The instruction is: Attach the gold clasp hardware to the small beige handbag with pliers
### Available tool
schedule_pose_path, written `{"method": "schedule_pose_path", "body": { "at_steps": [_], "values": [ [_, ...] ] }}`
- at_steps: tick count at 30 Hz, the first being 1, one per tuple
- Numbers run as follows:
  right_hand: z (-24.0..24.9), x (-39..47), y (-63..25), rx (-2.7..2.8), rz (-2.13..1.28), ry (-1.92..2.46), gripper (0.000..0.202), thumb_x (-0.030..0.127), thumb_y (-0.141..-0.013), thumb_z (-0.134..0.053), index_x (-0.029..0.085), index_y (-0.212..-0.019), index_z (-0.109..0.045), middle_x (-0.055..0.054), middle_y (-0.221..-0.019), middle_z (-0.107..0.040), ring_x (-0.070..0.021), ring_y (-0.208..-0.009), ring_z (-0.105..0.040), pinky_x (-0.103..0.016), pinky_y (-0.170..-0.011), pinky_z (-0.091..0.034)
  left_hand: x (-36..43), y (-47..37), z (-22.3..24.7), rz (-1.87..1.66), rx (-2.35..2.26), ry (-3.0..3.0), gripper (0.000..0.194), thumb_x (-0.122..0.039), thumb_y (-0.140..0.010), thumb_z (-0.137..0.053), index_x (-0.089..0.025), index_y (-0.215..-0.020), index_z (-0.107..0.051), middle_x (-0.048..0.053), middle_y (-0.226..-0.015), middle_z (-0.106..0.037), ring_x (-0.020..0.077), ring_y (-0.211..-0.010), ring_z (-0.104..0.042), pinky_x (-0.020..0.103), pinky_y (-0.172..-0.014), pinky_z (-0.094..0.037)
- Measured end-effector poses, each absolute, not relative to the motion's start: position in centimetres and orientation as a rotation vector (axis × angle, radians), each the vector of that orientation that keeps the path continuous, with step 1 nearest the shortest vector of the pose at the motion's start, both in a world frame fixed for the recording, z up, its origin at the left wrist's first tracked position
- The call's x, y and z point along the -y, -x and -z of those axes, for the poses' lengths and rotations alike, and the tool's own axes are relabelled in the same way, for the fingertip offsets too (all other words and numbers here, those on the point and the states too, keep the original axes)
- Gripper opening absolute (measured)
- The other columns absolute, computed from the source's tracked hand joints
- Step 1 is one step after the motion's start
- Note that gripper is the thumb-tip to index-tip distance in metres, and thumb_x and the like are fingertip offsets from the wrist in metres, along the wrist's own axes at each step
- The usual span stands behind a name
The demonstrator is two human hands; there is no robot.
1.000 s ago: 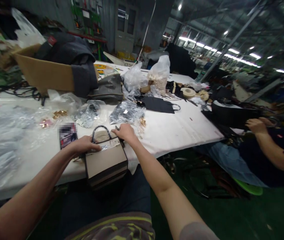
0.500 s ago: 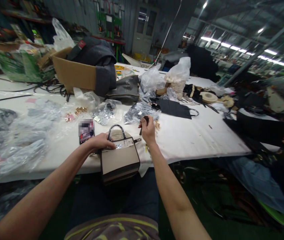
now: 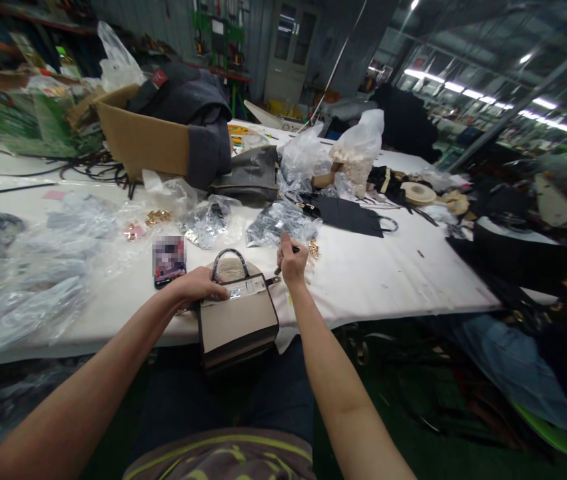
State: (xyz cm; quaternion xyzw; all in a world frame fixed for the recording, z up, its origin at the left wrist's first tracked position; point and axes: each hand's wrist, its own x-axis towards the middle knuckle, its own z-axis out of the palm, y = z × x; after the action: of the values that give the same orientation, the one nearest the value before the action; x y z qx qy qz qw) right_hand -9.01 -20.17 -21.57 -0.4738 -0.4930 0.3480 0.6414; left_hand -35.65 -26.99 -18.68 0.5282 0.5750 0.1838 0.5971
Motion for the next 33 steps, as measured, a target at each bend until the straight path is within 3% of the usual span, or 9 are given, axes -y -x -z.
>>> {"method": "schedule_pose_path", "body": {
  "at_steps": [9, 15, 21, 33],
  "values": [
    [21.8, 20.8, 10.1, 1.175, -0.704, 1.102, 0.071, 0.077, -0.102, -0.07, 0.026, -0.059, -0.045, 0.004, -0.048, -0.042, -0.011, -0.042, -0.038, -0.029, -0.043, -0.025, 26.6, 35.6, 18.3, -0.4, -1.381, -1.328, 0.03, -0.032, -0.053, -0.088, -0.017, -0.078, -0.079, 0.005, -0.081, -0.077, 0.0259, -0.082, -0.069, 0.033, -0.07, -0.051],
    [18.4, 23.3, 10.4, 1.137, -0.625, 1.051, 0.073, 0.074, -0.104, -0.07, 0.027, -0.057, -0.042, 0.004, -0.048, -0.041, -0.0103, -0.041, -0.038, -0.029, -0.043, -0.026, 26.2, 35.6, 18.3, -0.327, -1.402, -1.38, 0.034, -0.038, -0.053, -0.088, -0.016, -0.079, -0.083, 0.007, -0.083, -0.079, 0.0277, -0.084, -0.071, 0.033, -0.071, -0.051],
    [15.5, 28.0, 13.3, 1.041, -0.991, 0.798, 0.073, 0.073, -0.099, -0.079, 0.027, -0.064, -0.036, 0.009, -0.053, -0.031, -0.0074, -0.041, -0.026, -0.028, -0.04, -0.021, 25.2, 35.6, 18.4, -0.26, -1.448, -1.441, 0.032, -0.041, -0.05, -0.091, -0.02, -0.074, -0.083, 0.006, -0.08, -0.079, 0.0294, -0.083, -0.072, 0.034, -0.069, -0.052],
    [17.1, 29.2, 16.8, 1.105, -1.099, 0.862, 0.071, 0.077, -0.1, -0.075, 0.026, -0.063, -0.041, 0.007, -0.052, -0.036, -0.009, -0.043, -0.033, -0.029, -0.044, -0.026, 25.9, 35.2, 18.0, -0.391, -1.396, -1.261, 0.035, -0.033, -0.043, -0.095, -0.018, -0.068, -0.077, 0.005, -0.068, -0.071, 0.0246, -0.069, -0.066, 0.031, -0.061, -0.048]
  ]
}}
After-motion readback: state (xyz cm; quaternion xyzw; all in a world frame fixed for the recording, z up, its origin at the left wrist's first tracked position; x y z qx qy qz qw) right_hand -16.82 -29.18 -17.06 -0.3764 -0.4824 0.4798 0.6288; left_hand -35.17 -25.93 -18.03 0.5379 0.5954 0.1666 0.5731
